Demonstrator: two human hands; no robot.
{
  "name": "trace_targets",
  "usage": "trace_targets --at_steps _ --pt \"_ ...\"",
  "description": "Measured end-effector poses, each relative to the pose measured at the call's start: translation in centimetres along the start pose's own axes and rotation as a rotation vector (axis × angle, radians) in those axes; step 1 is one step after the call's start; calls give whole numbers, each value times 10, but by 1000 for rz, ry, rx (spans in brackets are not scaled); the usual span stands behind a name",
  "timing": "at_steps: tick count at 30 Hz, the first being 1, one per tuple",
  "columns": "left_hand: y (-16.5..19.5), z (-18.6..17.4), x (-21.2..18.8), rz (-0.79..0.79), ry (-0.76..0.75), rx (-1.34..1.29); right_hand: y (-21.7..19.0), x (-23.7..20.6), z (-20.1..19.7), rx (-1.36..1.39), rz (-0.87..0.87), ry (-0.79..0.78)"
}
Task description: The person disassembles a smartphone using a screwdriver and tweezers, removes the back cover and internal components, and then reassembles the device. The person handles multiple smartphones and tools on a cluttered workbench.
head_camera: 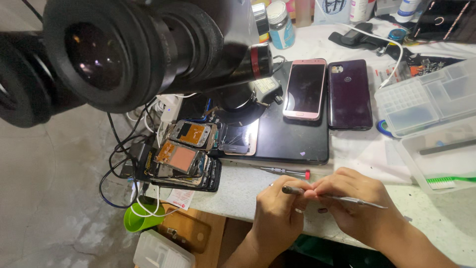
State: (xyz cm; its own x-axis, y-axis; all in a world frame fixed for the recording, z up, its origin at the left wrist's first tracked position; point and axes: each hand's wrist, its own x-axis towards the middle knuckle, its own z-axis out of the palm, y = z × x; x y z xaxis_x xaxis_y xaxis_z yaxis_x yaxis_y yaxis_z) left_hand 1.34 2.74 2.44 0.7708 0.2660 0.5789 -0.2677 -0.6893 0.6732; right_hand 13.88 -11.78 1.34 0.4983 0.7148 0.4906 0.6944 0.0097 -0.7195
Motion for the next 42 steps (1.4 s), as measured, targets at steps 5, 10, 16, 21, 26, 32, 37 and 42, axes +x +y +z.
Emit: trace_targets --at_steps 5,10,16,21,26,32,37,42 --pt "-4 3 -2 65 24 17 5 2 3 -77 -19 18" --pt "-12 11 -8 90 97 -33 5 4 1 -26 83 -24" --pt "-23 21 -21 4 152 -71 0 6 -1 -50 132 -38" --pt "-31 14 -18 -265 295 -551 -1 10 0 -118 147 -50" --pt "-22 -3 -19 42 183 -229 2 10 -2 -25 225 -52" --pt "-21 -4 -20 142 171 -157 1 8 -3 -43 187 -50" --pt "-27 1 -27 143 172 -182 -1 8 -2 -41 196 -40" --pt "-31 5 -26 216 205 -84 -3 8 -3 -41 225 -53"
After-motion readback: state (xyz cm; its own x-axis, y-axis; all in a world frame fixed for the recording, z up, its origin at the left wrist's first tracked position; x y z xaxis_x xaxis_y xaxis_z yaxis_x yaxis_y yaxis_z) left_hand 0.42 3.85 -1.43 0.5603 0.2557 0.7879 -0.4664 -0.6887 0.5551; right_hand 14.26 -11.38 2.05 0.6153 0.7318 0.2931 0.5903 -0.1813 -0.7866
